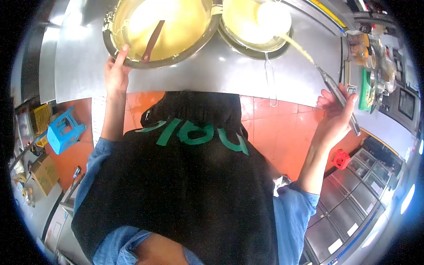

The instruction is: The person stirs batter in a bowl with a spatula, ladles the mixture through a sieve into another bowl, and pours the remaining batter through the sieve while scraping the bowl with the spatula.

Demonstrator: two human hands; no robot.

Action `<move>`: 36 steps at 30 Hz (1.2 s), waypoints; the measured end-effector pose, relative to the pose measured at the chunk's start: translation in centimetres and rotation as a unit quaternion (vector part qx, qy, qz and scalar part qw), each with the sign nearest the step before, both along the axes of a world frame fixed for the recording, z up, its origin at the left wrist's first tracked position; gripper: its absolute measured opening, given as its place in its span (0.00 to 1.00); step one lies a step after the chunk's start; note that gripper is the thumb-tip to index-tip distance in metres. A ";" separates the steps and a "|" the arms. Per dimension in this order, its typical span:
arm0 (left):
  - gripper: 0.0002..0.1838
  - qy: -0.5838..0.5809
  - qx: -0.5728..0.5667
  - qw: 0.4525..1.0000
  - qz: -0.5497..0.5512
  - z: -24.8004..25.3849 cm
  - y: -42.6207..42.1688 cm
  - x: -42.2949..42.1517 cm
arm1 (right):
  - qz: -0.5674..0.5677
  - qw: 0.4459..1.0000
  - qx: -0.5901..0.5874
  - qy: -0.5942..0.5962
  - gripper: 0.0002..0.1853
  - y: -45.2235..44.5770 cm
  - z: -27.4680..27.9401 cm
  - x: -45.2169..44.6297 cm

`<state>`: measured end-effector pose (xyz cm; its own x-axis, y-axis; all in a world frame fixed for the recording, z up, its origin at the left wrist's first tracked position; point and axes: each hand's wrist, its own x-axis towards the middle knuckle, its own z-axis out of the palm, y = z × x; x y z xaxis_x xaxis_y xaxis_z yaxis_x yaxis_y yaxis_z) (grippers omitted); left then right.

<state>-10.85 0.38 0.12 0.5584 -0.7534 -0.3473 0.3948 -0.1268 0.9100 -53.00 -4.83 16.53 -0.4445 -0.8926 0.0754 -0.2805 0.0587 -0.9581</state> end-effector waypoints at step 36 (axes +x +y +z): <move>0.30 -0.005 0.010 1.000 0.021 0.5 -0.4 -0.4 | 0.265 0.953 0.144 0.010 0.31 -6.2 3.0 12.3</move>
